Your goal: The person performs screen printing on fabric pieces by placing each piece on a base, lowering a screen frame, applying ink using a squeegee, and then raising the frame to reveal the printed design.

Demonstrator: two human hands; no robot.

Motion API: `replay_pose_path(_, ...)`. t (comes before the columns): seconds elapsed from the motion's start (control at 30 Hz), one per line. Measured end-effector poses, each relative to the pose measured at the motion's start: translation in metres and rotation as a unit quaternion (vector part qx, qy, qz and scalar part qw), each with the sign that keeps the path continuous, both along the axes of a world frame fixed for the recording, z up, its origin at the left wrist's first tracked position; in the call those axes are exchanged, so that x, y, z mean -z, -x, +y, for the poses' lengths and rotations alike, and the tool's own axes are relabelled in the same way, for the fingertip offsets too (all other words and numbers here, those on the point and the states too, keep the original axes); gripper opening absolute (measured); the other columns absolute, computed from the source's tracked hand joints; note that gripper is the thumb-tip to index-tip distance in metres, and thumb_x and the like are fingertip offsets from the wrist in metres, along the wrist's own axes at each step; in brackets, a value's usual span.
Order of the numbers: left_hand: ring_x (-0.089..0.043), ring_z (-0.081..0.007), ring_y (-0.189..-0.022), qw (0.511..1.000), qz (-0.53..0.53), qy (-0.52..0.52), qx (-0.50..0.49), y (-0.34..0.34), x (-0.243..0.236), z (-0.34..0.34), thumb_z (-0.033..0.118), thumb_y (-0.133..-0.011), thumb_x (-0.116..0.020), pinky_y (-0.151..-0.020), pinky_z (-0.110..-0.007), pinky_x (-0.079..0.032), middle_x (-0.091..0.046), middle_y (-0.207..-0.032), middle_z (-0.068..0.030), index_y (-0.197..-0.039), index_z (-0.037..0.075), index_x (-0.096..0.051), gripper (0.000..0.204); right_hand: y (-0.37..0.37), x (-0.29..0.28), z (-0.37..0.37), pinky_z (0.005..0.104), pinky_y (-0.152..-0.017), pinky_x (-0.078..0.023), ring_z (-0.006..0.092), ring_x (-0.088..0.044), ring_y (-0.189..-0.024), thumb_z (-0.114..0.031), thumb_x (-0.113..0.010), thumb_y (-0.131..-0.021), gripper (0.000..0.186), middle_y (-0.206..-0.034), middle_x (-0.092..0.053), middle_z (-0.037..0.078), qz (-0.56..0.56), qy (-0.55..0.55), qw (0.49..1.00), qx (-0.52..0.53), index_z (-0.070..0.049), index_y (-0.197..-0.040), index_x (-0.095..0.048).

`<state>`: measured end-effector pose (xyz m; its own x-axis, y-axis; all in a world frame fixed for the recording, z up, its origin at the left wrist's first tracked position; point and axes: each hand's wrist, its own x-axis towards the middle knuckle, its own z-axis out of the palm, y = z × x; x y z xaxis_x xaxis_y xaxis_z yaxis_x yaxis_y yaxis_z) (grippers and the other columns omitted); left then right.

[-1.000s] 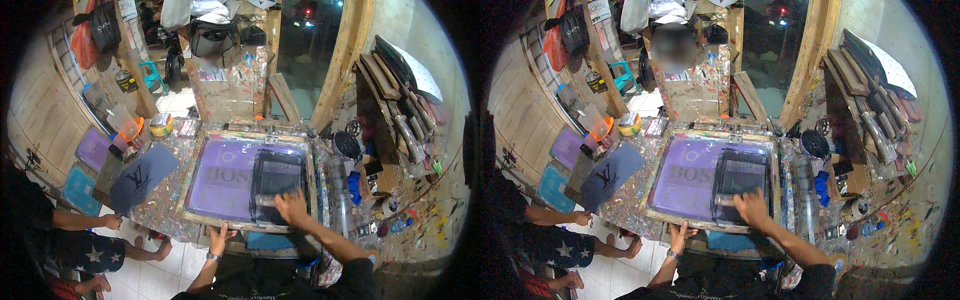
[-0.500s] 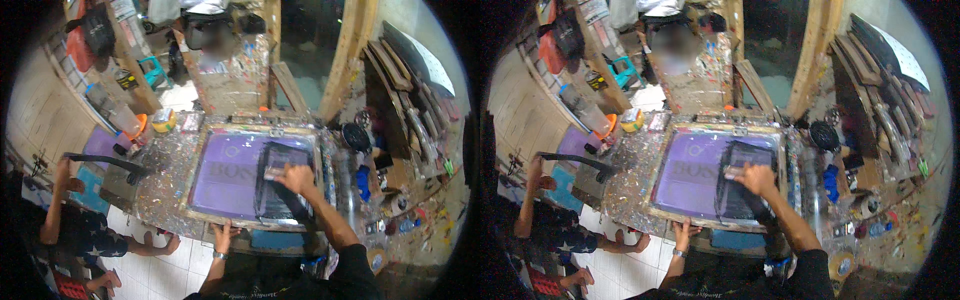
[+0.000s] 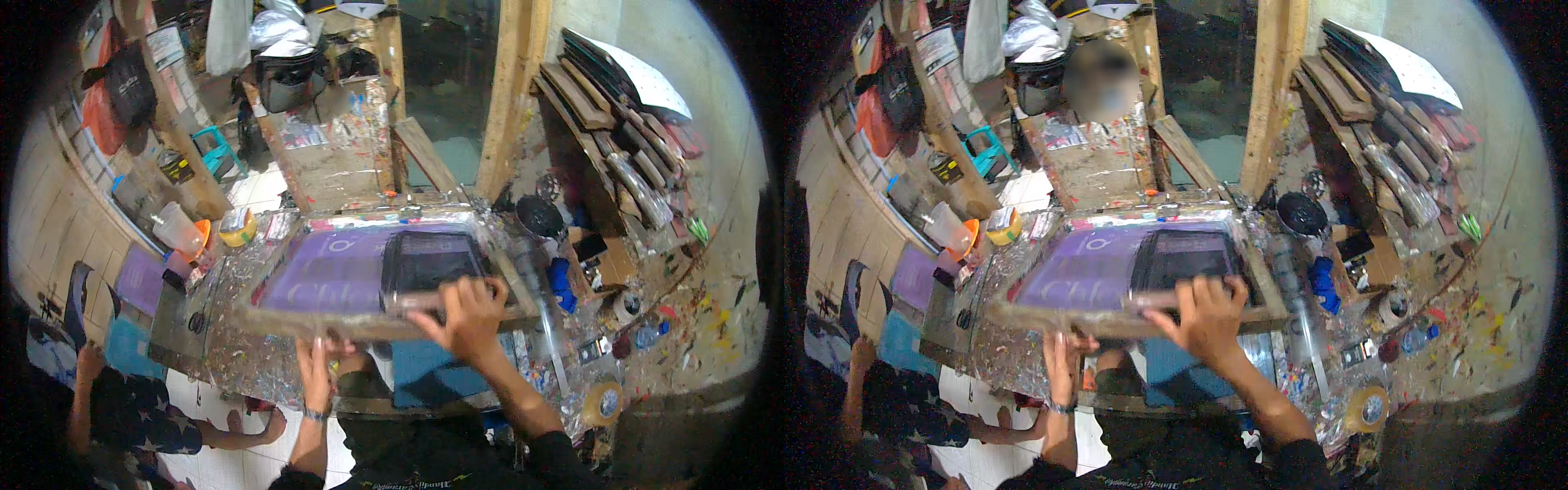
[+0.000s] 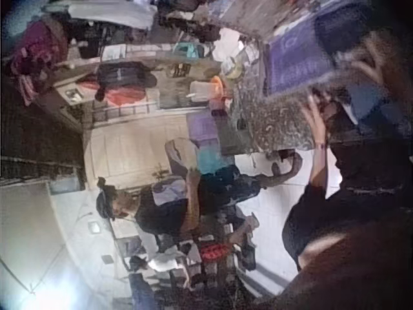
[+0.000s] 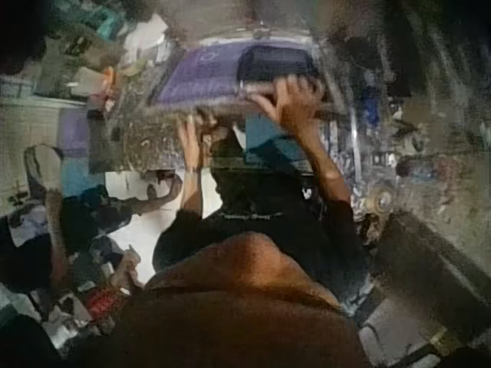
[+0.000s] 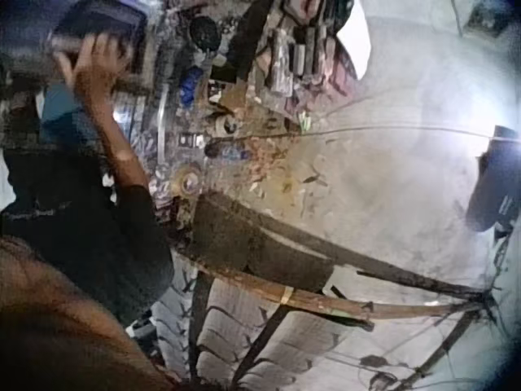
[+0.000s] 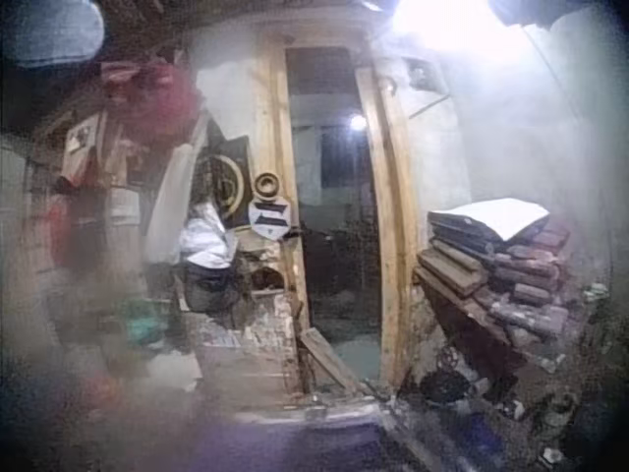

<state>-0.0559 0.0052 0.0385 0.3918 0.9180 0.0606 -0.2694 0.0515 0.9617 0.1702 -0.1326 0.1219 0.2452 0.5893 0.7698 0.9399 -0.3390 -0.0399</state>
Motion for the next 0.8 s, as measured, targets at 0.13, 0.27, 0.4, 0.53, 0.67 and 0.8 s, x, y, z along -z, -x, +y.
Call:
replay_pose_path(0.13, -0.065, -0.0275, -0.095, 0.957, 0.032, -0.27, -0.099, -0.09, -0.036, 0.047, 0.022, -0.097, -0.056, -0.083, -0.039, -0.05, -0.063, -0.101, -0.0183, -0.12, -0.002, -0.045, 0.035, -0.052, -0.083, 0.049, 0.0481, -0.081, -0.04, 0.0283, -0.06, -0.088, -0.058, -0.067, -0.079, 0.054, -0.088, -0.061, 0.013, -0.012, 0.04, 0.999, 0.027, -0.005, -0.091, -0.062)
replay_pose_path(0.27, -0.045, -0.0475, -0.127, 0.799, 0.27, -0.532, 0.076, -0.192, 0.027, 0.122, 0.048, -0.09, -0.062, -0.101, -0.051, -0.043, -0.038, -0.147, -0.0249, -0.14, 0.006, -0.045, 0.068, -0.077, -0.14, 0.079, 0.0452, -0.08, -0.042, 0.0301, -0.066, -0.085, -0.058, -0.065, -0.08, 0.056, -0.085, -0.069, 0.017, 0.025, 0.054, 0.998, 0.025, -0.003, -0.087, -0.067)
replay_pose_path(0.4, -0.012, -0.0455, -0.146, 0.664, 0.529, -0.513, 0.125, -0.194, 0.118, 0.157, 0.064, -0.093, -0.041, -0.108, -0.065, -0.029, -0.003, -0.164, -0.0123, -0.149, 0.033, -0.038, 0.064, -0.073, -0.156, 0.093, 0.0499, -0.082, -0.043, 0.0365, -0.066, -0.087, -0.064, -0.057, -0.083, 0.067, -0.088, -0.069, 0.022, 0.027, 0.074, 0.997, 0.005, 0.001, -0.092, -0.069)
replay_pose_path(0.53, -0.038, -0.0418, -0.135, 0.694, 0.429, -0.568, 0.102, -0.188, 0.116, 0.131, 0.038, -0.096, -0.054, -0.104, -0.05, -0.04, -0.033, -0.153, -0.0186, -0.129, 0.018, -0.062, 0.04, -0.099, -0.15, 0.107, 0.0493, -0.084, -0.044, 0.0359, -0.067, -0.089, -0.066, -0.056, -0.082, 0.069, -0.089, -0.069, 0.022, 0.043, 0.087, 0.995, 0.004, 0.002, -0.089, -0.07)
replay_pose_path(0.67, -0.061, -0.0415, -0.108, 0.923, 0.327, -0.202, 0.014, -0.134, 0.067, 0.069, 0.017, -0.093, -0.059, -0.094, -0.045, -0.046, -0.062, -0.122, -0.0268, -0.122, 0.002, -0.063, 0.032, -0.127, -0.173, 0.1, 0.0498, -0.084, -0.045, 0.0354, -0.068, -0.087, -0.068, -0.056, -0.081, 0.071, -0.086, -0.07, 0.021, 0.069, 0.117, 0.99, 0.034, 0.001, -0.09, -0.07)
replay_pose_path(0.8, -0.059, -0.0399, -0.111, 0.817, 0.367, -0.235, -0.378, 0.053, 0.12, 0.1, 0.015, -0.095, -0.055, -0.096, -0.042, -0.046, -0.059, -0.124, -0.0306, -0.124, -0.007, -0.057, 0.036, -0.112, -0.176, 0.121, 0.0491, -0.085, -0.046, 0.0352, -0.07, -0.086, -0.068, -0.057, -0.081, 0.07, -0.087, -0.071, 0.021, 0.068, 0.11, 0.992, 0.008, -0.001, -0.091, -0.07)
